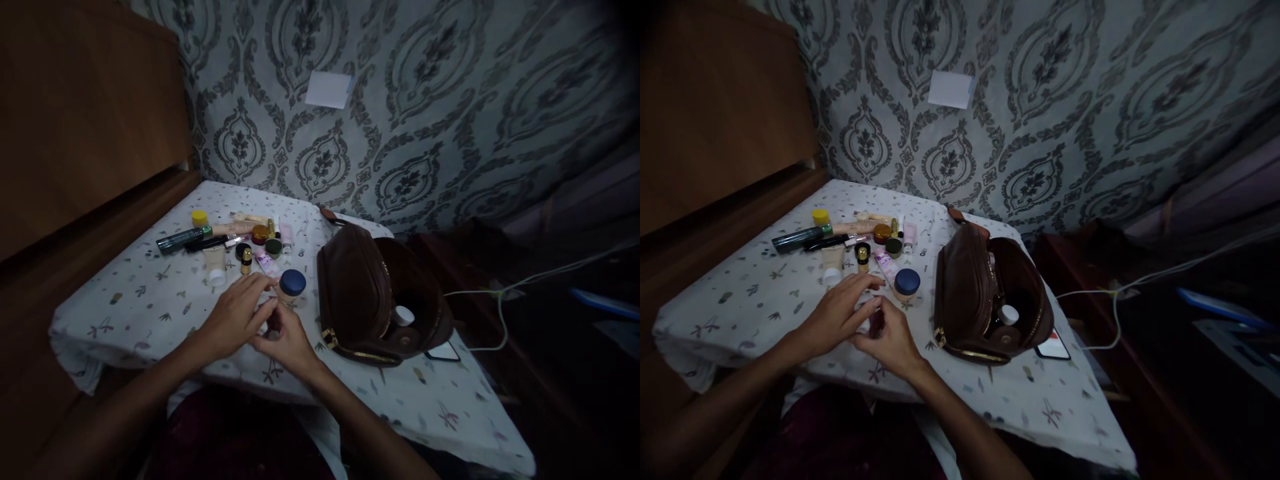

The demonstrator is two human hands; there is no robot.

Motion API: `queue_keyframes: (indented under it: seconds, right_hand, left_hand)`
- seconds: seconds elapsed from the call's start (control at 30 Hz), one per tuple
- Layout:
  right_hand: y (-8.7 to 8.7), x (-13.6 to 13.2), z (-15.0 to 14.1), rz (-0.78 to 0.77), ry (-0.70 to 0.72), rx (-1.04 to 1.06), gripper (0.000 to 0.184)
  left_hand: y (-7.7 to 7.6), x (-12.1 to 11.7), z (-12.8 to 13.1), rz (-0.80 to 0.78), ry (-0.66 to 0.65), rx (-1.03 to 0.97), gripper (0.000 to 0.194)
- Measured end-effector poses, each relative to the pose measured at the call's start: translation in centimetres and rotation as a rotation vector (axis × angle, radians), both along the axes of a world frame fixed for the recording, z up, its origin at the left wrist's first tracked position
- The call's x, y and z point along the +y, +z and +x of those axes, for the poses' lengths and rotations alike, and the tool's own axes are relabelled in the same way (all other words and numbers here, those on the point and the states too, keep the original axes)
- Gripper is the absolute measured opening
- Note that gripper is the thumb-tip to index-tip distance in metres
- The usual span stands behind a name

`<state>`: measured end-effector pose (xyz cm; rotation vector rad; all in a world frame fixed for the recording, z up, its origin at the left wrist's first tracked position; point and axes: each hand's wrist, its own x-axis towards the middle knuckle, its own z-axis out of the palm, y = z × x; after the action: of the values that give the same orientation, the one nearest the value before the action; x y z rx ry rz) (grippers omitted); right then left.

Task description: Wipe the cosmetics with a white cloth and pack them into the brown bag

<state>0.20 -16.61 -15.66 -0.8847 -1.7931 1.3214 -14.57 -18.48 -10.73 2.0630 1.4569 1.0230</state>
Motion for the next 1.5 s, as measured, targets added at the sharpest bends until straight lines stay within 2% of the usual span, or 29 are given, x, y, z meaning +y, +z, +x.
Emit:
queue_keyframes:
  seconds: [0.1, 0.2, 0.3, 0.43, 0.6, 0.77, 0.83, 0.9, 1.0, 1.1, 1.2, 1.3, 1.43, 1.5]
  right_hand:
    - [0.1, -0.4, 0.1, -0.001, 0.164, -0.019, 0.046]
    - [0.2, -0.7, -0.2, -0.219, 0.296, 0.153, 0.052]
    - [0.1, -0.9, -0.8, -0.488, 0.345, 0.347, 0.059]
    - [-0.1, -0.6, -1.6, -0.564, 0.188, 0.514, 0.063]
    - [0.1, -0.2, -2.1, -0.46, 0.098, 0.483, 0.06]
    - [0.6, 0.3, -2.1, -0.344, -0.035, 0.394, 0.062]
    - [0.9, 0.6, -2.0, -0.289, -0.116, 0.354, 0.064]
    - [1.1, 0.9, -2.0, -0.198, -0.188, 0.302, 0.063]
    - [1.3, 1.3, -2.0, -0.028, -0.272, 0.194, 0.059]
    - [1.1, 1.3, -2.0, 0.164, -0.331, 0.071, 0.056]
    - [0.9, 1.1, -2.1, 0.353, -0.342, -0.041, 0.051]
    - [1.0, 1.0, -1.9, 0.456, -0.304, -0.131, 0.051]
    - [1.5, 1.7, -0.9, 0.504, -0.177, -0.16, 0.054]
    - [1.8, 2.3, -0.5, 0.445, -0.111, -0.119, 0.048]
  left_hand:
    - [-0.1, 0.8, -1.4, -0.295, -0.1, -0.262, 0.033]
    - [-0.3, 1.5, -2.4, -0.508, -0.165, -0.599, 0.042]
    - [-0.6, 1.6, -2.3, -0.58, -0.109, -0.91, 0.045]
    - [-1.3, 1.2, -1.4, -0.544, 0.003, -1.201, 0.041]
    - [-2.2, 1.0, -0.6, -0.552, 0.114, -1.433, 0.033]
    - [-2.9, 0.8, -0.3, -0.58, 0.247, -1.423, 0.03]
    - [-3.0, 0.5, -0.1, -0.602, 0.229, -1.407, 0.033]
    - [-3.2, 0.2, 0.0, -0.628, 0.151, -1.391, 0.043]
    - [-3.7, -0.2, 0.1, -0.631, 0.029, -1.343, 0.059]
    - [-4.3, -0.3, 0.2, -0.613, -0.006, -1.284, 0.067]
    - [-4.7, -0.3, 0.3, -0.636, 0.013, -1.298, 0.065]
    - [-4.6, -0.2, 0.2, -0.673, 0.066, -1.369, 0.056]
    - [-3.9, -0.2, -0.4, -0.765, 0.179, -1.436, 0.049]
    - [-3.6, -0.3, -0.7, -0.803, 0.17, -1.419, 0.049]
